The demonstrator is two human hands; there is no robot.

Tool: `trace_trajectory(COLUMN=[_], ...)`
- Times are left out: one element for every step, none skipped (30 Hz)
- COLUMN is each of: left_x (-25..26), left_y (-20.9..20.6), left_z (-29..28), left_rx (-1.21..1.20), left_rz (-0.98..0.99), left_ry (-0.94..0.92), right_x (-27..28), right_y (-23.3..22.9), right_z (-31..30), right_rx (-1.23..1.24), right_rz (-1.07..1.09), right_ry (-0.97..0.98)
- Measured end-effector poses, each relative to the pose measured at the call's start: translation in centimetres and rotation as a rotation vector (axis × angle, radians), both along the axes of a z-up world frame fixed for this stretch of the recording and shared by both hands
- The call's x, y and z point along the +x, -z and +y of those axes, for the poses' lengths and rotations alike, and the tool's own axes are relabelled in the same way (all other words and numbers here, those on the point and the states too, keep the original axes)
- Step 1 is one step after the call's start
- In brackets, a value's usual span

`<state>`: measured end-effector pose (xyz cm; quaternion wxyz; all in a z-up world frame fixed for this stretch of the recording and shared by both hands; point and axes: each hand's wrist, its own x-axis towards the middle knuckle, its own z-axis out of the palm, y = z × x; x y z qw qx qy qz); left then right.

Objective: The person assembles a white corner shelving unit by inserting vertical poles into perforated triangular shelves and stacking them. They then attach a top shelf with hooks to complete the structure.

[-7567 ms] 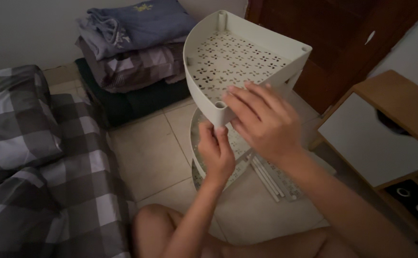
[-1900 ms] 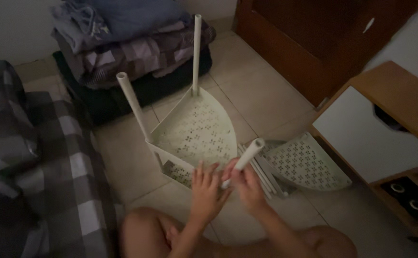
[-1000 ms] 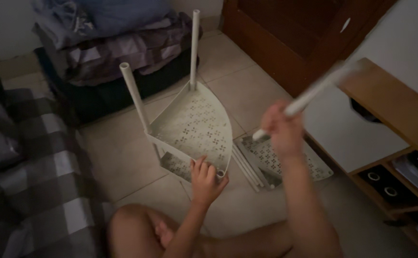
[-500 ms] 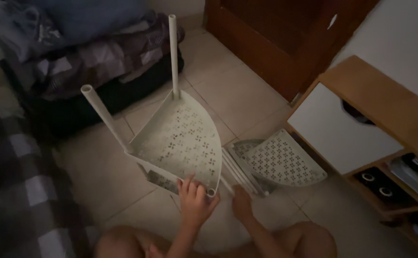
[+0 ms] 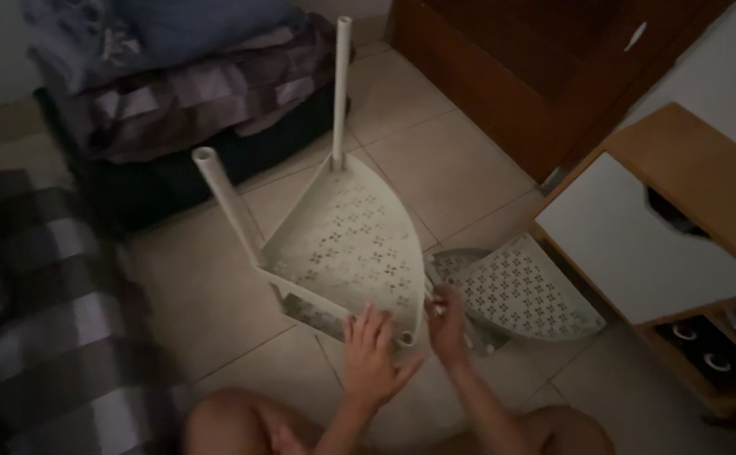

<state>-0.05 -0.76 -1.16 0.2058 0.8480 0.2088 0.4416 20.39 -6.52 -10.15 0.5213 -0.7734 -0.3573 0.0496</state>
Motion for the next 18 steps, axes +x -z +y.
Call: trace_trajectory(left_x=[-0.3, -0.5, -1.0, -1.7, -2.3, -3.0, -3.7, -3.9, -4.2, -4.8, -5.3, -5.6, -5.7, -6.0, -6.4, -7.1, -7.9, -8.7], left_y=[-0.4, -0.9, -1.5, -2.2, -2.9, -3.7, -4.6, -5.5, -6.3, -6.8, -7.1, -7.2, -7.0, -6.6, -6.2, -5.8, -5.4, -5.0], left_z=[0.3, 0.9, 1.4, 2.2, 4.0, 6.3, 8.8, 11.3, 13.4, 14.9, 16.4, 17.2, 17.6, 17.6, 17.4, 17.0, 16.3, 15.4], left_rx=[-0.017, -0.033, -0.049, -0.118, -0.186, -0.264, -0.341, -0.327, -0.312, -0.496, -0.673, -0.847, -0.776, -0.704, -0.633, -0.634, -0.636, -0.64], left_rz=[-0.061, -0.122, -0.183, -0.293, -0.404, -0.405, -0.406, -0.479, -0.551, -0.468, -0.379, -0.283, -0.313, -0.339, -0.363, -0.352, -0.34, -0.327], left_ry=[-0.089, -0.177, -0.265, -0.348, -0.43, -0.496, -0.563, -0.514, -0.464, -0.397, -0.324, -0.245, -0.219, -0.195, -0.171, -0.179, -0.187, -0.196], right_x=[0.2, 0.0, -0.5, -1.3, -2.4, -4.0, -6.0, -8.0, -10.2, -12.1, -13.4, -14.5, -15.0, -15.3, -15.2, -14.7, -13.8, -12.6], right_y=[-2.1, -4.2, -6.4, -8.4, -10.3, -11.9, -13.2, -14.2, -14.8, -15.2, -15.4, -15.4, -15.1, -14.7, -14.2, -13.8, -13.4, -13.2], right_z=[0.6, 1.0, 1.3, 1.2, 0.8, -0.2, -1.4, -2.2, -2.8, -3.4, -3.6, -3.9, -4.2, -4.4, -4.6, -4.4, -4.2, -4.1], right_rx=[0.097, 0.193, 0.225, 0.254, 0.282, 0.251, 0.219, 0.19, 0.201, 0.211, 0.176, 0.138, 0.1, 0.09, 0.08, 0.073, 0.069, 0.063], right_rz=[0.063, 0.127, 0.198, 0.27, 0.341, 0.212, 0.083, -0.048, -0.132, -0.216, -0.216, -0.214, -0.213, -0.205, -0.198, -0.193, -0.2, -0.205], right_ry=[-0.04, -0.079, -0.066, -0.047, -0.028, 0.012, 0.052, 0.094, 0.123, 0.154, 0.151, 0.147, 0.142, 0.149, 0.155, 0.157, 0.14, 0.122])
